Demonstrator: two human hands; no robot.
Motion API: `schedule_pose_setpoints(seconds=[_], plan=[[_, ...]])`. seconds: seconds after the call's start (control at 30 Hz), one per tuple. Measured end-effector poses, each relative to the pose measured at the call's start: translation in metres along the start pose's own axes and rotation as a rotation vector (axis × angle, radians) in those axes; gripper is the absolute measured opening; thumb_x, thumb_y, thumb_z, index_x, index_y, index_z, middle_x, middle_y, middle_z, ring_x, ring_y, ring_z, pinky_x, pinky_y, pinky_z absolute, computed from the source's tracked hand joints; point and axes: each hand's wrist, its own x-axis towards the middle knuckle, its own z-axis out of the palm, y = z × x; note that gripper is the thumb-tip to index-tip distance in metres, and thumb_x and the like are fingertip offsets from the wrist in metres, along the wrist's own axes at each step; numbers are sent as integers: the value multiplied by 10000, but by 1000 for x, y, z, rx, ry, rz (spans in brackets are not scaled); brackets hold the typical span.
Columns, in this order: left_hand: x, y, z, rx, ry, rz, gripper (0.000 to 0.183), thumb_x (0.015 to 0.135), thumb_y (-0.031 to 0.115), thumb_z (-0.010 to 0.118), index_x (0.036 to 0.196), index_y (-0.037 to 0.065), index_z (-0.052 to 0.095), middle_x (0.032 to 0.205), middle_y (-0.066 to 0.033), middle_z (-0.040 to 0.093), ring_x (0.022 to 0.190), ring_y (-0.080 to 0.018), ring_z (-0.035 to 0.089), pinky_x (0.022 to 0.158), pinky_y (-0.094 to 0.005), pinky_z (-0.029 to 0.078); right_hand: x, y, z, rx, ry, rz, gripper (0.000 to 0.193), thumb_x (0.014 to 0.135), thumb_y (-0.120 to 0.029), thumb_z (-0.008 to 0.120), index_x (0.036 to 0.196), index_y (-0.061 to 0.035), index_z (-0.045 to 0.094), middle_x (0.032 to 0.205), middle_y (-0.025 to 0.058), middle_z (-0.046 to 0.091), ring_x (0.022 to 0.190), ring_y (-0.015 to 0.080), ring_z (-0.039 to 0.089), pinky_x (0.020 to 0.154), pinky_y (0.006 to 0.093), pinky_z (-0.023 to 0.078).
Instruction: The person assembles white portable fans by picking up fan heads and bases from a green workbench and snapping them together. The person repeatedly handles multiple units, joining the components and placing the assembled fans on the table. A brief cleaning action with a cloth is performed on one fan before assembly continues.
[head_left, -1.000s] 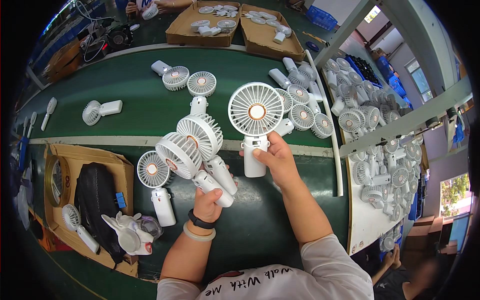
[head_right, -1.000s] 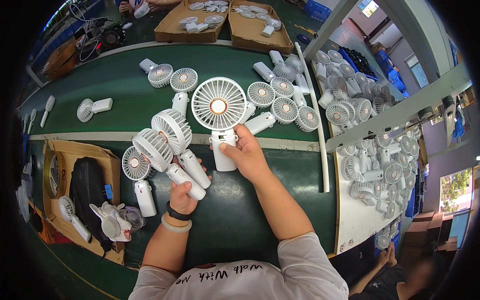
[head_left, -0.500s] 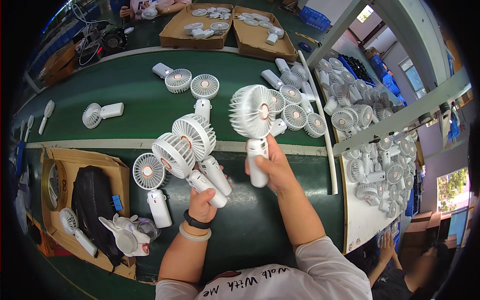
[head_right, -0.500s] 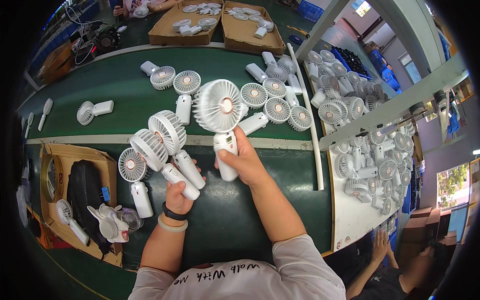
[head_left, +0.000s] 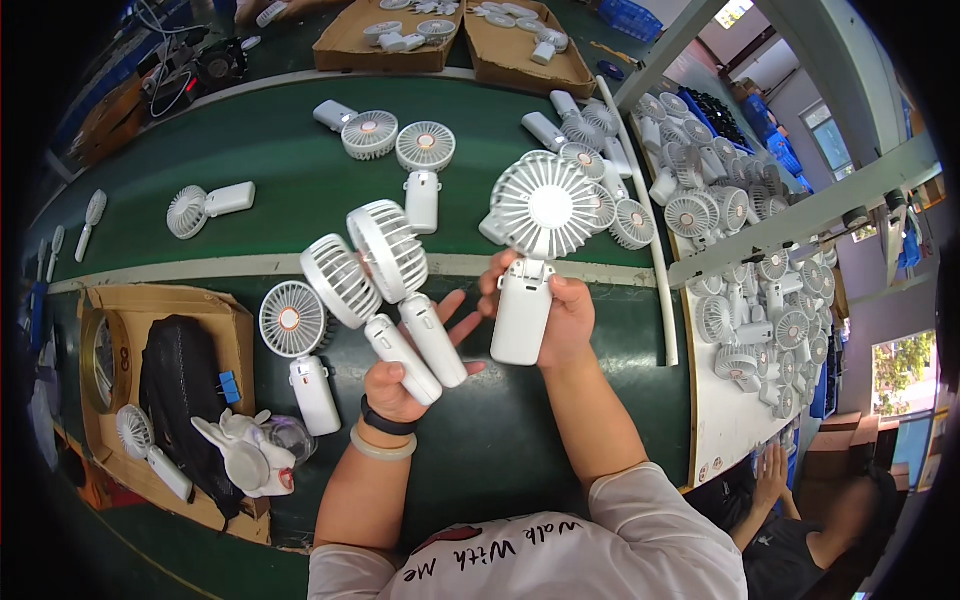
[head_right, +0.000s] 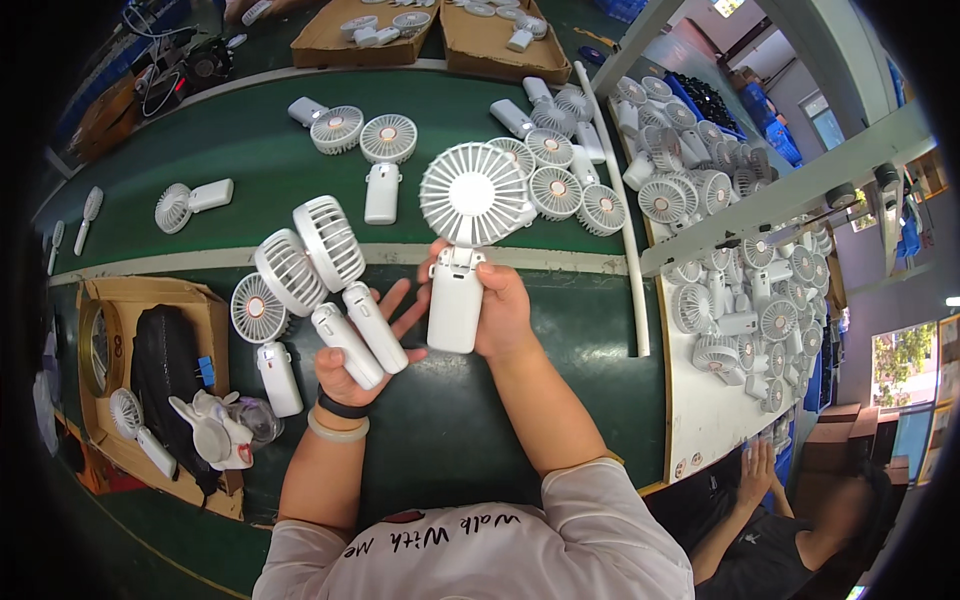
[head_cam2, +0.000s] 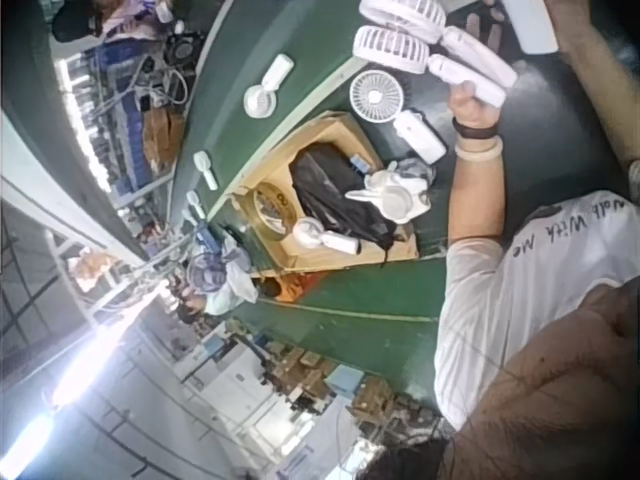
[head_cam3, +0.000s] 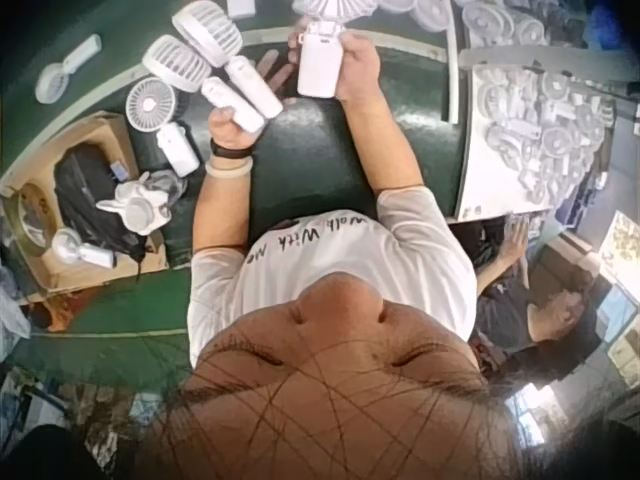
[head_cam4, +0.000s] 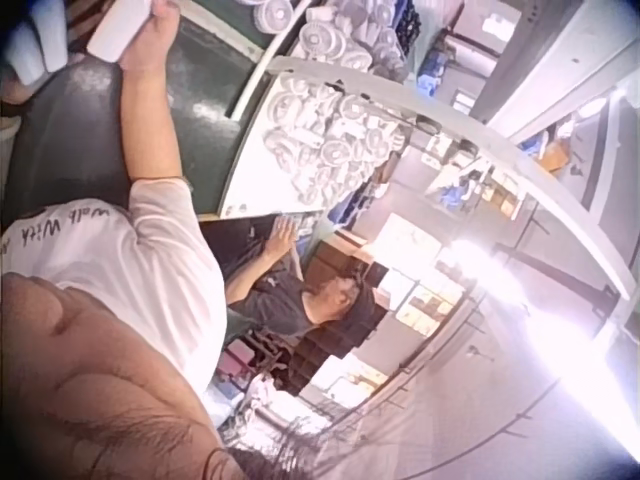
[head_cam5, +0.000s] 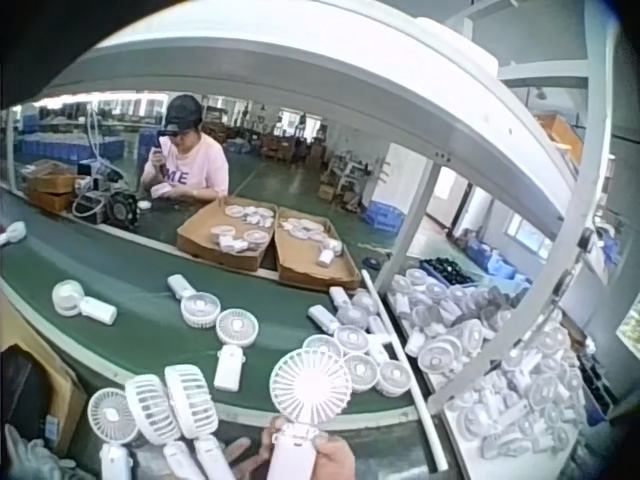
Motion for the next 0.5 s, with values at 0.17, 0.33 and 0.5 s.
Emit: schedule_pose_setpoints(seconds=[0.17,0.33,0.5], plan=[[-1,-1,4,34,-52,-92,834,597,229,711,1324,81,331,1455,-184,180,1313,-399,241,897,-606,431,-12,4,17,-906,258,-77,441,857,-192,515,1236,16,427,1149,169,421,1071,248,408,955,344,317],[-1,-13,6,630,18,79,822,657,205,744,1329,4,314,1266,-118,449,1185,-242,441,984,-377,385,-43,29,32,-1211,157,-149,708,772,-323,662,1305,27,353,1267,234,311,1219,350,281,1024,402,263],[-14,-44,51,1441,65,45,897,669,119,717,1370,-25,176,1348,-209,275,1246,-338,313,1035,-407,270,-62,19,32,-729,11,98,883,612,-295,774,1312,33,347,1311,231,372,1226,383,369,1007,416,340]])
